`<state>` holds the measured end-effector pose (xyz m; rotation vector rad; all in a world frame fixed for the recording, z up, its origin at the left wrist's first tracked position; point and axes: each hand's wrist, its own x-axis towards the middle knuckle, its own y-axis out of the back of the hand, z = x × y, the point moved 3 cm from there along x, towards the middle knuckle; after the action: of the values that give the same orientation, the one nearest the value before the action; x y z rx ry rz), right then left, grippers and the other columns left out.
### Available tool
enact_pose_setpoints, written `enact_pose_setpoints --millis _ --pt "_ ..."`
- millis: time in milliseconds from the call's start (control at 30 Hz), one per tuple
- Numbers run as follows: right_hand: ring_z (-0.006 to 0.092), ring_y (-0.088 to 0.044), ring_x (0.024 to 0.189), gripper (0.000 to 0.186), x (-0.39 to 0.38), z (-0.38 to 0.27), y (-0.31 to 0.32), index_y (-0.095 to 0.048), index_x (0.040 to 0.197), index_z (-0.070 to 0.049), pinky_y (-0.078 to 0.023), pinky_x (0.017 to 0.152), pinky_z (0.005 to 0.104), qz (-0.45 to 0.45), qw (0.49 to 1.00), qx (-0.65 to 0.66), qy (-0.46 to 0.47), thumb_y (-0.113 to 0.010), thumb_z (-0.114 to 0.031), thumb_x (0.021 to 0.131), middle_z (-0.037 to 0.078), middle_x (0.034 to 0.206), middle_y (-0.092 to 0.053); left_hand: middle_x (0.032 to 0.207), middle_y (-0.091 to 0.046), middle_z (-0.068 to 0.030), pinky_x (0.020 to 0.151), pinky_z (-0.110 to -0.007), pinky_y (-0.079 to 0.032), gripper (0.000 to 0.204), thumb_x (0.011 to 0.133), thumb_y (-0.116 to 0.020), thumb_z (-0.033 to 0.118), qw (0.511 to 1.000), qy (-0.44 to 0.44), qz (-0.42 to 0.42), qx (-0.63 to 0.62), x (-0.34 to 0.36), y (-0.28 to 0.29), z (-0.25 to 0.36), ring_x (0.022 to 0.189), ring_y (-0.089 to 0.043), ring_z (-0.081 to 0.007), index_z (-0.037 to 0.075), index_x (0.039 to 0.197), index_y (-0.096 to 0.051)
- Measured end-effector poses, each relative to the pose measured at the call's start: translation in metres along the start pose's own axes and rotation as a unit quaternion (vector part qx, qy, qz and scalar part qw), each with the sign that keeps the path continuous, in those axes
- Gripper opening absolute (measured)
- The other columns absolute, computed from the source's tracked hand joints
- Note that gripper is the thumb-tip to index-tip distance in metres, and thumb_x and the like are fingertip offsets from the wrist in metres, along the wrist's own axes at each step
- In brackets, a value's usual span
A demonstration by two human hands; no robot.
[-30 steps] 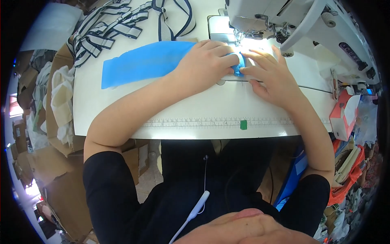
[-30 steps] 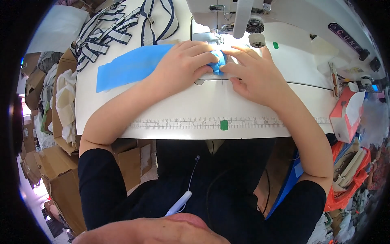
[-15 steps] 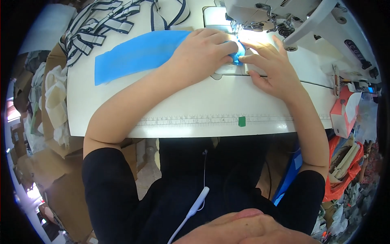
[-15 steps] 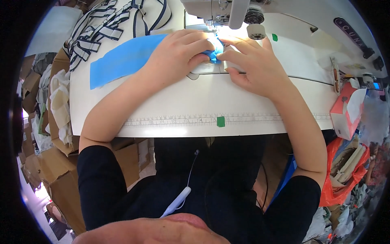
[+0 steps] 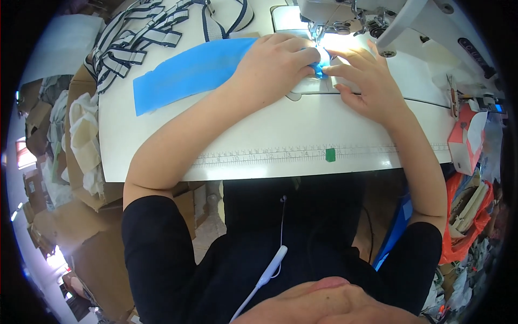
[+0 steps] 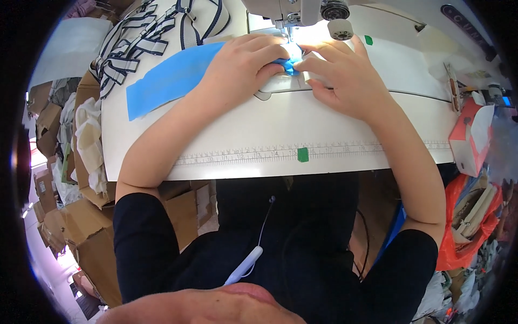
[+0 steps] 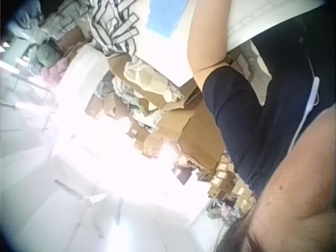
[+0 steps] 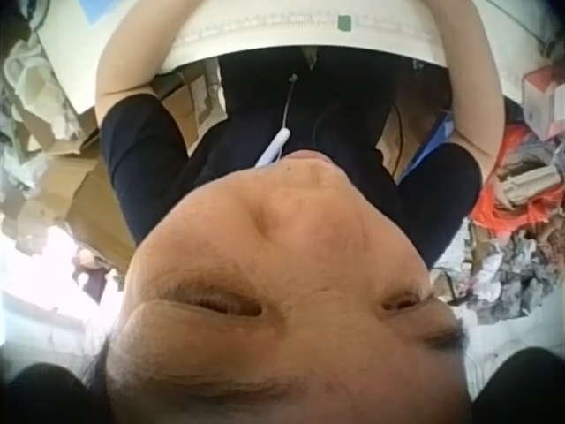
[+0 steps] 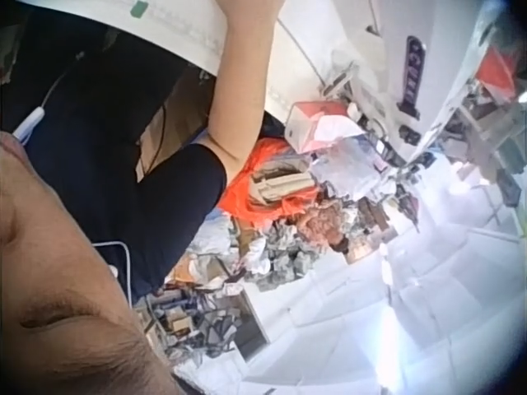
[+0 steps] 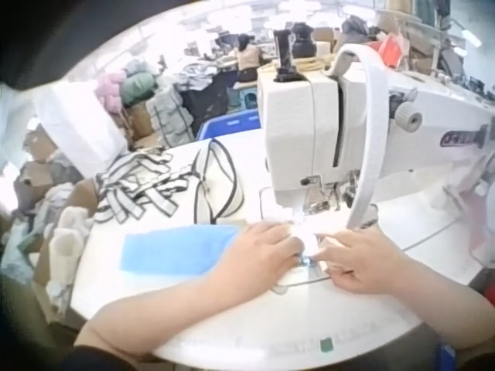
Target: Sewing fabric strips and components together using an industrial sewing machine in a workshop.
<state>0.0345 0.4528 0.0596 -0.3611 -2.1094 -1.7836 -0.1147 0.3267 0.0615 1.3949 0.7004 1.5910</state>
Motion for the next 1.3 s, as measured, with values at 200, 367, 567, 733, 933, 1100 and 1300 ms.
enact_pose_setpoints --millis 200,367,567,733,933,1100,1300 --pt "0.0259 -0.051 0.116 0.028 -0.001 -0.008 0.005 -0.065 0.104 -0.014 -0.023 0.111 0.0565 -0.048 0.998 0.036 -0.023 -0.061 -0.008 0.077 0.005 0.128 -0.056 0.111 -0.064 -0.0055 0.092 -0.040 -0.045 0.020 0.082 -0.069 0.019 1.000 0.001 -0.005 -0.003 -0.008 0.006 0.006 0.111 -0.057 -0.0261 0.012 0.099 -0.064" --pt "0.0217 -0.052 0.111 0.025 0.002 -0.010 0.006 -0.066 0.100 -0.013 -0.036 0.100 0.0420 -0.001 0.999 0.048 0.011 -0.061 -0.007 0.077 0.002 0.120 -0.059 0.114 -0.063 -0.0053 0.096 -0.041 -0.043 0.019 0.082 -0.069 0.017 0.999 -0.034 0.026 0.020 -0.009 0.013 0.010 0.114 -0.054 -0.0267 0.011 0.100 -0.068" --pt "0.0214 -0.053 0.111 0.025 -0.001 -0.003 0.004 -0.066 0.099 -0.010 -0.035 0.104 0.0415 -0.008 0.996 0.089 0.000 -0.057 -0.002 0.077 0.002 0.121 -0.059 0.110 -0.065 -0.0068 0.088 -0.037 -0.049 0.013 0.084 -0.067 0.013 0.999 -0.019 0.019 -0.023 -0.005 0.009 0.004 0.104 -0.059 -0.0262 0.007 0.094 -0.070" --pt "0.0218 -0.052 0.111 0.027 -0.002 -0.004 0.004 -0.067 0.100 -0.010 -0.034 0.105 0.0415 -0.012 0.996 0.086 0.002 -0.056 0.000 0.077 0.002 0.122 -0.059 0.108 -0.066 -0.0064 0.084 -0.036 -0.051 0.013 0.084 -0.067 0.013 0.999 -0.010 0.024 -0.036 -0.006 0.010 0.006 0.096 -0.063 -0.0261 0.008 0.096 -0.070" --pt "0.0211 -0.052 0.108 0.028 -0.002 -0.010 0.002 -0.068 0.099 -0.010 -0.034 0.104 0.0412 -0.020 0.998 0.066 0.001 -0.054 0.000 0.077 0.002 0.120 -0.058 0.108 -0.067 -0.0064 0.081 -0.036 -0.052 0.013 0.084 -0.066 0.014 0.999 0.018 -0.003 -0.047 -0.006 0.010 0.002 0.093 -0.064 -0.0268 0.008 0.096 -0.069" --pt "0.0210 -0.053 0.106 0.027 -0.002 -0.009 0.004 -0.068 0.098 -0.009 -0.035 0.103 0.0412 -0.018 0.997 0.077 0.001 -0.054 0.000 0.077 0.003 0.121 -0.058 0.108 -0.067 -0.0064 0.081 -0.036 -0.052 0.014 0.084 -0.067 0.015 0.999 0.019 -0.001 -0.045 -0.006 0.012 0.005 0.093 -0.064 -0.0268 0.008 0.096 -0.069" --pt "0.0202 -0.054 0.103 0.022 0.001 -0.014 0.003 -0.067 0.096 -0.010 -0.037 0.100 0.0412 -0.007 0.999 0.053 0.000 -0.058 -0.003 0.078 0.001 0.118 -0.058 0.110 -0.067 -0.0060 0.081 -0.036 -0.052 0.017 0.082 -0.069 0.016 0.999 0.018 -0.012 -0.046 -0.006 0.013 0.002 0.094 -0.064 -0.0272 0.008 0.097 -0.069"
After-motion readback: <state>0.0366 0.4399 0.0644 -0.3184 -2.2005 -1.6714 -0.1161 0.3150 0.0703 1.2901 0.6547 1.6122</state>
